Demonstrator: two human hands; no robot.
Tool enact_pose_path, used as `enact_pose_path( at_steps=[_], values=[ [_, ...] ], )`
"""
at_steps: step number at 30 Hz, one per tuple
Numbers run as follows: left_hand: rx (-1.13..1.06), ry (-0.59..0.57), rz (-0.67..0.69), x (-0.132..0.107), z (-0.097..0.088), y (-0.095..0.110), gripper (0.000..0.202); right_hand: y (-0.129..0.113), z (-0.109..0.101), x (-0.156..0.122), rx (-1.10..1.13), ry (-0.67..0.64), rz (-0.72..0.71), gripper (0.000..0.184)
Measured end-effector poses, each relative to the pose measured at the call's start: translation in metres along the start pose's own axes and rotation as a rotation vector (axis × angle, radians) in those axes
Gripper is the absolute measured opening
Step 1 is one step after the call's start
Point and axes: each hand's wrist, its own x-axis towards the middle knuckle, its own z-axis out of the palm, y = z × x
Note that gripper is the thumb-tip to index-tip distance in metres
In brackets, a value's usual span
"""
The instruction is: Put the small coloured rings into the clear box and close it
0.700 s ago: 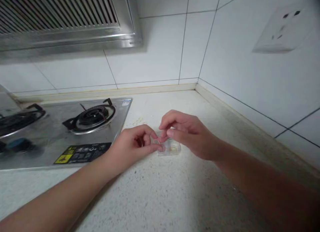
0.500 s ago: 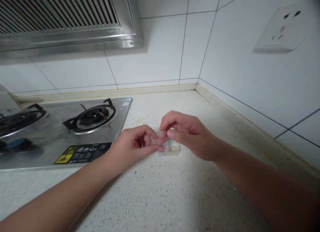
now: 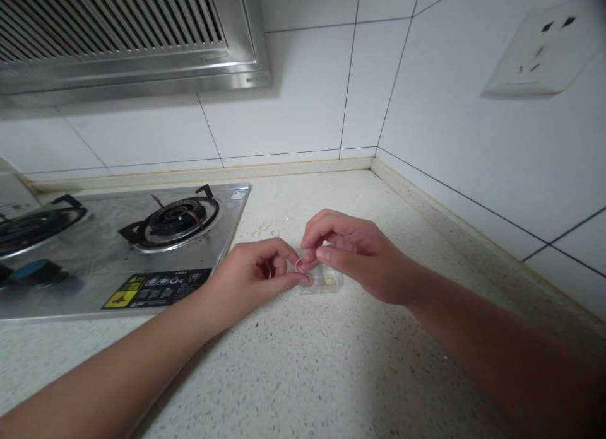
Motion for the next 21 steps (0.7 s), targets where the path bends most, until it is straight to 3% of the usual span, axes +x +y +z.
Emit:
enact_pose_path(
  at_steps=[13, 18, 21],
  values=[
    [0.006, -0.009, 0.063, -0.001, -0.0015, -0.0006, 0.017, -0.0029, 0.0005, 0.0013, -0.017, 0.014, -0.025, 0.009],
    [0.008, 0.009, 0.06, -0.001, -0.0014, -0.0023, 0.017, -0.0004, 0.0024, 0.0029, -0.089, 0.08, 0.038, 0.01],
    [-0.013, 0.011, 0.06, -0.0009, -0.0011, -0.0035, 0.017, 0.0054, 0.0042, 0.0027, -0.125, 0.07, 0.15, 0.013]
  ],
)
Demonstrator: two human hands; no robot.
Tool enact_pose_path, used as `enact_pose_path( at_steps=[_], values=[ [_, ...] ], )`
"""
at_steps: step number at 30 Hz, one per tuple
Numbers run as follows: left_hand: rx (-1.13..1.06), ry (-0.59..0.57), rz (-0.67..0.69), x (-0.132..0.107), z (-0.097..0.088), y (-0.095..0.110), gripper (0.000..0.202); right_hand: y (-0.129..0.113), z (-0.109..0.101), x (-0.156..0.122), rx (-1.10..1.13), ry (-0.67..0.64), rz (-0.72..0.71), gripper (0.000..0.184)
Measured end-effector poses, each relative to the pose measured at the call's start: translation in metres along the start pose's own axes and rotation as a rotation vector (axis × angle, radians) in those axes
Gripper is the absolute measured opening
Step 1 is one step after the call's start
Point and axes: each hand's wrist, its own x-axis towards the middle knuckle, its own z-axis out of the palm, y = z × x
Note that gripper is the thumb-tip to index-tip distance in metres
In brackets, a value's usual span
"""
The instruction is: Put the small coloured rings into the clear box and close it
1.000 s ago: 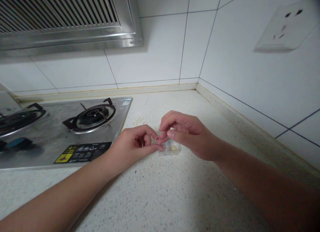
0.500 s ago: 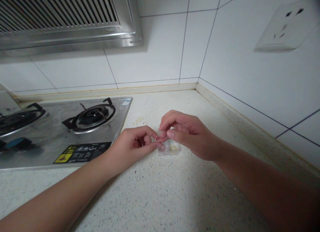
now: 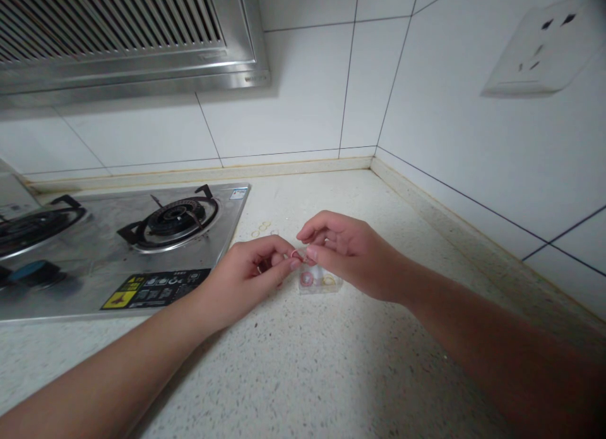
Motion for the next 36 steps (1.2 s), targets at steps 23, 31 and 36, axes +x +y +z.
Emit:
enact_pose_path(
  at_steps=[23, 31, 36],
  values=[
    [-0.018, 0.008, -0.019, 0.0004, -0.0016, 0.0001, 0.019, -0.0021, -0.0018, 0.0, -0.239, 0.079, 0.015, 0.011],
    [-0.003, 0.012, -0.002, 0.0004, -0.0023, 0.0021, 0.019, -0.0019, -0.0014, -0.0005, -0.243, 0.103, -0.012, 0.012],
    [0.012, 0.012, -0.007, -0.0003, -0.0026, 0.0022, 0.017, -0.0031, -0.0017, -0.0005, -0.227, 0.117, -0.029, 0.011]
  ],
)
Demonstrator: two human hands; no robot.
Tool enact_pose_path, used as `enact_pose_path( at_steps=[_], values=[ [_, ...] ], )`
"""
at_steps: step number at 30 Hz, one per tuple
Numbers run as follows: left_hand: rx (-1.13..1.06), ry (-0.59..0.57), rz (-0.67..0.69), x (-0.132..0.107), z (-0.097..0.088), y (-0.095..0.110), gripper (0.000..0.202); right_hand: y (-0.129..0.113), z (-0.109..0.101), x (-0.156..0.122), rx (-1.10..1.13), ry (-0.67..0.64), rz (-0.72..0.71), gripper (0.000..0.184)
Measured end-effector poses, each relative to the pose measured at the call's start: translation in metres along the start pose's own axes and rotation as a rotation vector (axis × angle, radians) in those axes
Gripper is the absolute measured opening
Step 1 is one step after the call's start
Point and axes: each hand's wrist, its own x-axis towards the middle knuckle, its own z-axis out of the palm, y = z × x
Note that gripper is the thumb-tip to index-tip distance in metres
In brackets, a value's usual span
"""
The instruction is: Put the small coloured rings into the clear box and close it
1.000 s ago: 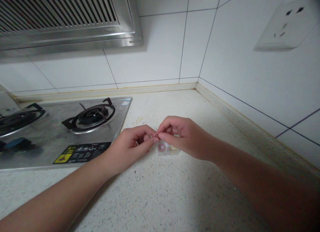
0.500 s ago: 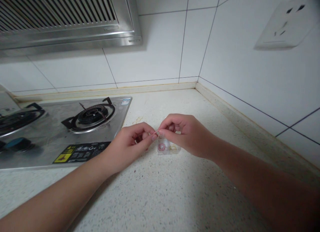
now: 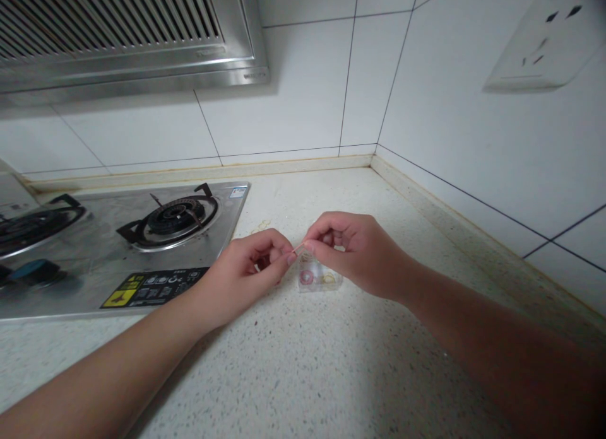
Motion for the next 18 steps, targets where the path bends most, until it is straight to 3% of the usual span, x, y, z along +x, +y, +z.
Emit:
enact_pose_path(
  at_steps=[18],
  values=[
    [0.018, -0.01, -0.001, 0.0007, 0.0008, 0.0004, 0.014, 0.0007, -0.0003, 0.0005, -0.046, -0.03, -0.033, 0.009]
  ],
)
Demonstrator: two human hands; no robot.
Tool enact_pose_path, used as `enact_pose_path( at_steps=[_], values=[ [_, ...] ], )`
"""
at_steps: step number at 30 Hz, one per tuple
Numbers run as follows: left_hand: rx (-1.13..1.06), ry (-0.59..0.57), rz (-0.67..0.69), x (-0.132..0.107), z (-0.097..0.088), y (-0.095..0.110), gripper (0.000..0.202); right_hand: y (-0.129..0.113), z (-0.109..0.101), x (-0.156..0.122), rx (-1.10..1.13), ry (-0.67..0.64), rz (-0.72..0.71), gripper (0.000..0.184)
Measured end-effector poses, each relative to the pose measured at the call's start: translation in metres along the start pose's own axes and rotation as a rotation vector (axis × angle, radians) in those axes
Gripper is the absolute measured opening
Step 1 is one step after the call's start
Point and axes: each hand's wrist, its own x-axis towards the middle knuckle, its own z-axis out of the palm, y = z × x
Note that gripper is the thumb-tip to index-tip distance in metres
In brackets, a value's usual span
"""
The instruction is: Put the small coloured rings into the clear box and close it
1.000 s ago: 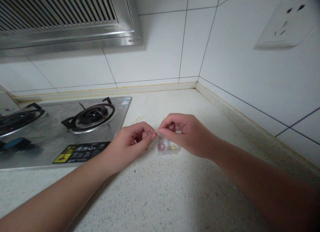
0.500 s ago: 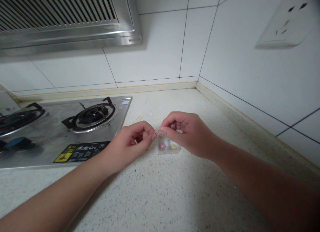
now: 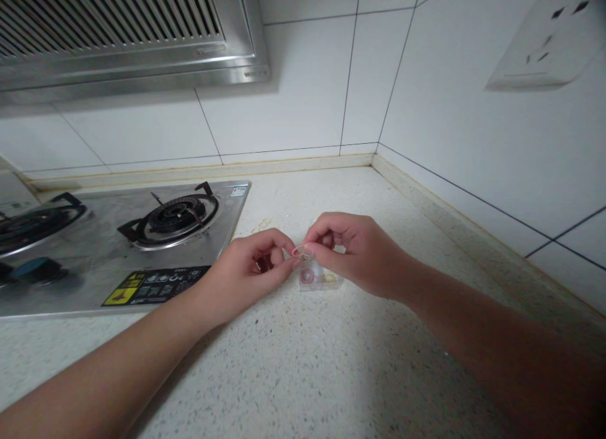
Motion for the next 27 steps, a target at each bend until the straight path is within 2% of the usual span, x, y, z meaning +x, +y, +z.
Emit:
enact_pose_path(
  at_steps=[2, 8, 17, 21, 27],
  values=[
    [0.039, -0.004, -0.005, 0.001, -0.001, -0.001, 0.015, 0.001, 0.0, 0.001, -0.005, 0.002, 0.002, 0.01],
    [0.35, 0.013, -0.018, 0.005, -0.01, -0.009, 0.013, 0.004, -0.001, 0.001, -0.12, 0.01, -0.01, 0.007],
    [0.432, 0.008, -0.103, 0.009, -0.011, -0.014, 0.013, 0.017, -0.001, 0.004, -0.483, -0.155, -0.248, 0.005],
    [0.44, 0.014, -0.122, 0.01, -0.011, -0.018, 0.018, 0.02, -0.001, 0.003, -0.532, -0.239, -0.268, 0.006],
    [0.434, 0.01, -0.155, 0.011, -0.011, -0.022, 0.021, 0.018, -0.002, 0.002, -0.53, -0.265, -0.252, 0.006]
  ],
)
